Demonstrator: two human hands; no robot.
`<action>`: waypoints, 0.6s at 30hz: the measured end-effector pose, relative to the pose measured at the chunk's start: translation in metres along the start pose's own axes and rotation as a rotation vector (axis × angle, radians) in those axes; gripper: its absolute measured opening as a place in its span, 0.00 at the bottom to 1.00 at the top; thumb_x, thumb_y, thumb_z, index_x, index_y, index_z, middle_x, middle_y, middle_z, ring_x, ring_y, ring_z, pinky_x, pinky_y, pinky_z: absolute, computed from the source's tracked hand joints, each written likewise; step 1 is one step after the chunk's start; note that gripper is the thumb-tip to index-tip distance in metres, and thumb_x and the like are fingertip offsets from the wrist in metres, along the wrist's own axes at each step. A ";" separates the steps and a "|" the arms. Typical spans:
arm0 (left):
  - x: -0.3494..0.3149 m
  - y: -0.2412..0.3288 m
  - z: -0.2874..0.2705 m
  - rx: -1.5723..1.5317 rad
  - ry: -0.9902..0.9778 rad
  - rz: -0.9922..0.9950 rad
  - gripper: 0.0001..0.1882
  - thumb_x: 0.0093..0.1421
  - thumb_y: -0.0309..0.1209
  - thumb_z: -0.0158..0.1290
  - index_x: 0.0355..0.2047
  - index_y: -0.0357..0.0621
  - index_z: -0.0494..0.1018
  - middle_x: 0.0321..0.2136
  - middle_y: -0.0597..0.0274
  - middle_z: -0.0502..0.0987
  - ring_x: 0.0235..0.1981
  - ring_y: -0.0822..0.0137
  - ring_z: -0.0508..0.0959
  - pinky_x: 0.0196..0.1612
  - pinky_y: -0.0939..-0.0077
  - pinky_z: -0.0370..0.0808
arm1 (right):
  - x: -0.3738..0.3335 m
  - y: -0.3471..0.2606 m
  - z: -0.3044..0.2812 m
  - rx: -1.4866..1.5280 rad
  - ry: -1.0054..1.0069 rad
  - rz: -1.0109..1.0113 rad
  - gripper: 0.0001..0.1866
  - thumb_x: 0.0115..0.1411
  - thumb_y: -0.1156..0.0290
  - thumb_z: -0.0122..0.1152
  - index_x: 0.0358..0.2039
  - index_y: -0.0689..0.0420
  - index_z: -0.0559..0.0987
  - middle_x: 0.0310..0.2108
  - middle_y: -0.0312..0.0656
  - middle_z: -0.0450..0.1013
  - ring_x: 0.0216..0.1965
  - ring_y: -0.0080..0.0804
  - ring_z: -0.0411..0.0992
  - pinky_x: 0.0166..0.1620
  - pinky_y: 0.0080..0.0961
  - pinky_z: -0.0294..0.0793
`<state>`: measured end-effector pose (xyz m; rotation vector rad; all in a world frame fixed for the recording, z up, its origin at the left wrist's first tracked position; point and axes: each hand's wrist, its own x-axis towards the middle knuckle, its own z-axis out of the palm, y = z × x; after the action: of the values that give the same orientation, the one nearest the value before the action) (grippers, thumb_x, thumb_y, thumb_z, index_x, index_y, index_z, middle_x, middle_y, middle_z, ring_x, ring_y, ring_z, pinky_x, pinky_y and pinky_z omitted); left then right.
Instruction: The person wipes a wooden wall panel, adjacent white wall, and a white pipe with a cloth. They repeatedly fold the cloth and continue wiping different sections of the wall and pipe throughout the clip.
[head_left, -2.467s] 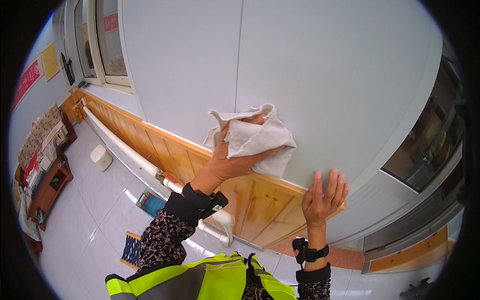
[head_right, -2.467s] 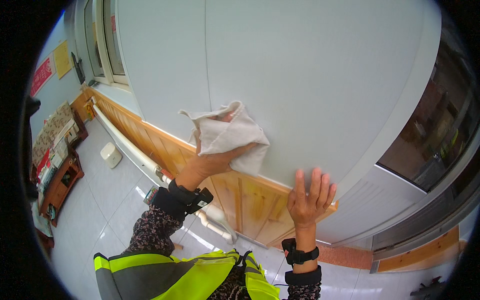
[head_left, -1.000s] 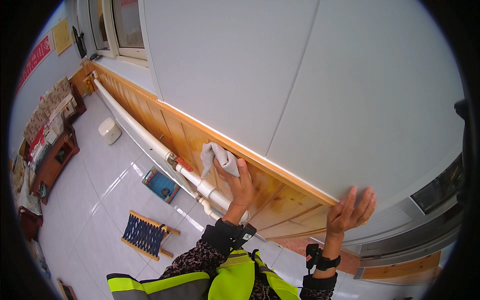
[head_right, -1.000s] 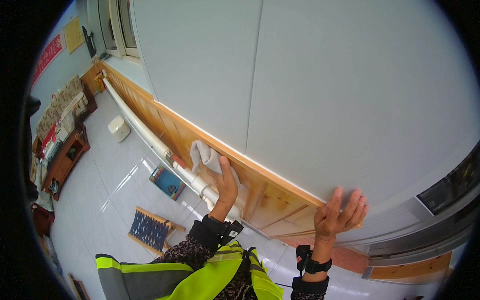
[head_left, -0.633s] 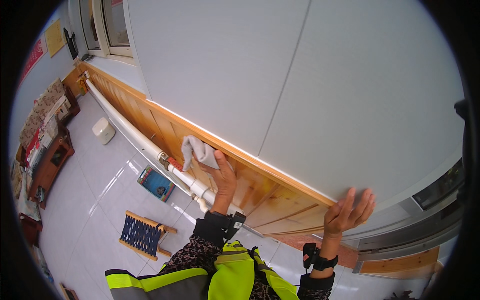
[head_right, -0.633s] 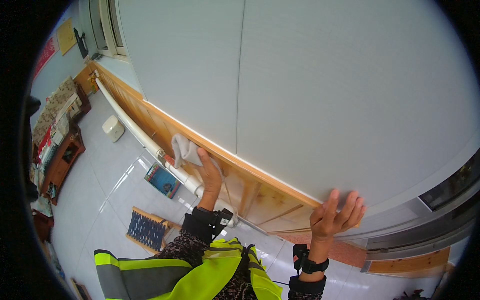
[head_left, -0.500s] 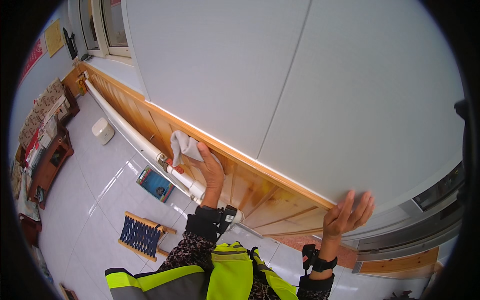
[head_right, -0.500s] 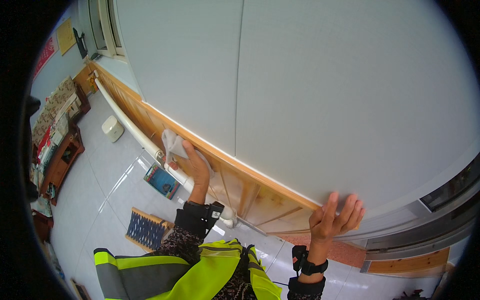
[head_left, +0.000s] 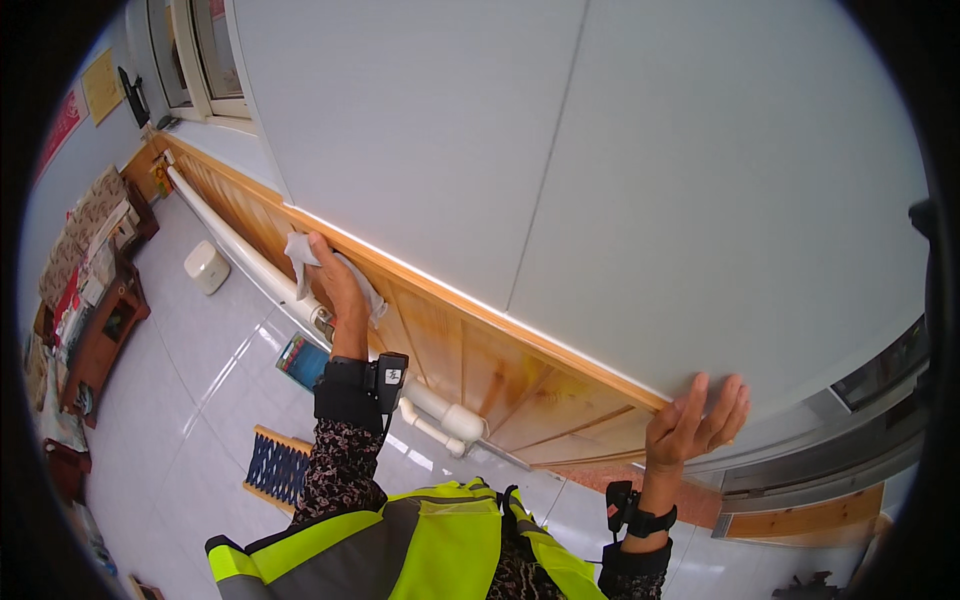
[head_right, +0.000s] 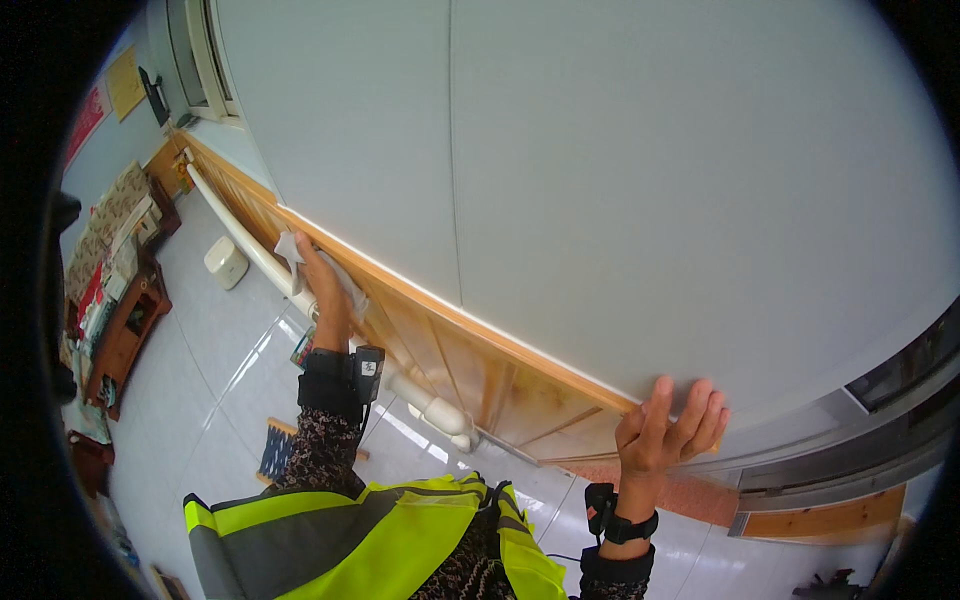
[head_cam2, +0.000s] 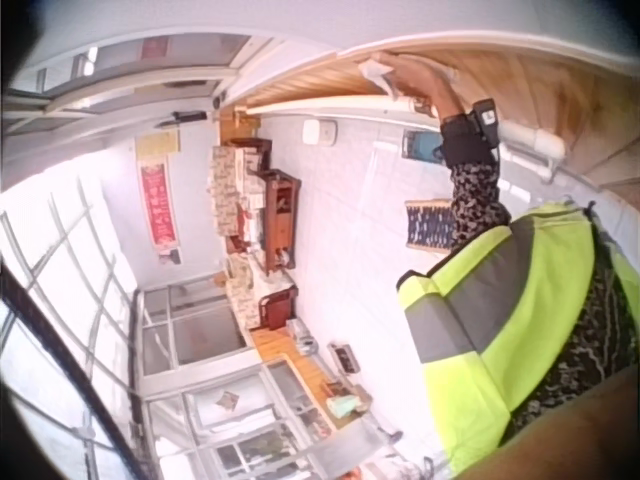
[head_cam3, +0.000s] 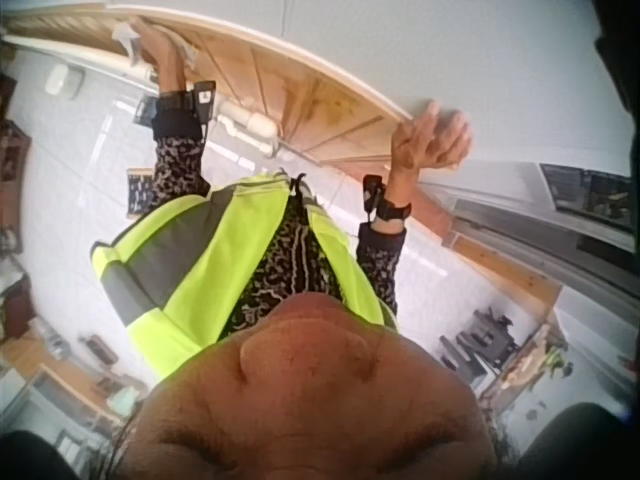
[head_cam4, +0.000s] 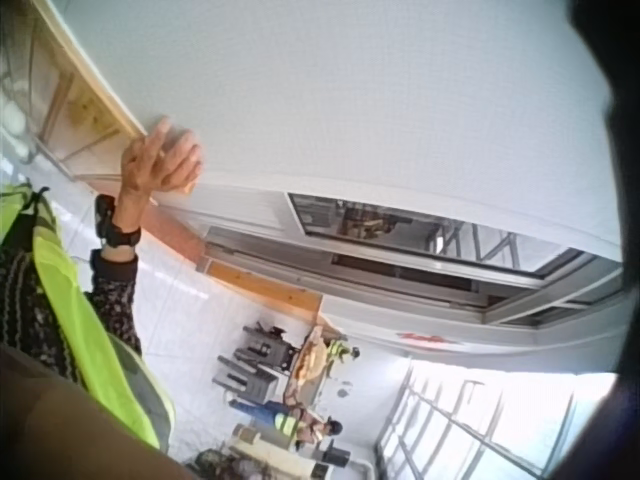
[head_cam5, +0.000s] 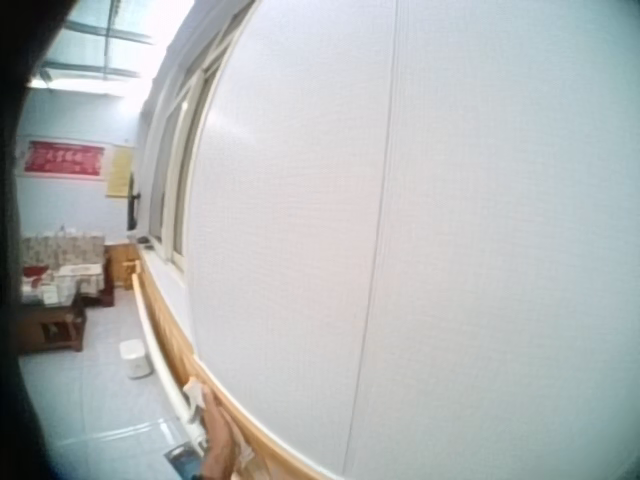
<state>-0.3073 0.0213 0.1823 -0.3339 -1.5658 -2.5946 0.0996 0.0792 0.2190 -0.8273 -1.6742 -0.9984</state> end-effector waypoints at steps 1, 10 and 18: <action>-0.004 0.001 0.001 0.024 0.010 0.029 0.35 0.61 0.51 0.39 0.56 0.33 0.50 0.52 0.51 0.59 0.52 0.61 0.61 0.55 0.73 0.56 | 0.000 0.000 0.000 -0.001 0.005 0.002 0.13 0.59 0.69 0.42 0.41 0.55 0.74 0.50 0.54 0.64 0.55 0.50 0.57 0.56 0.46 0.55; -0.056 0.006 0.009 0.307 0.022 0.310 0.30 0.61 0.45 0.39 0.50 0.27 0.57 0.48 0.41 0.64 0.49 0.50 0.64 0.53 0.65 0.57 | 0.002 -0.002 0.003 0.010 0.028 0.017 0.13 0.59 0.69 0.43 0.41 0.53 0.75 0.50 0.53 0.65 0.54 0.49 0.59 0.57 0.44 0.55; -0.128 0.029 0.025 0.234 -0.130 0.181 0.41 0.59 0.52 0.40 0.59 0.32 0.39 0.58 0.38 0.45 0.60 0.47 0.48 0.60 0.62 0.44 | 0.005 -0.002 0.004 0.001 0.046 0.026 0.14 0.59 0.70 0.41 0.41 0.52 0.76 0.50 0.51 0.65 0.54 0.47 0.59 0.57 0.42 0.54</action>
<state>-0.1736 0.0257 0.1886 -0.6022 -1.7671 -2.2678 0.0949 0.0824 0.2225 -0.8179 -1.6211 -0.9917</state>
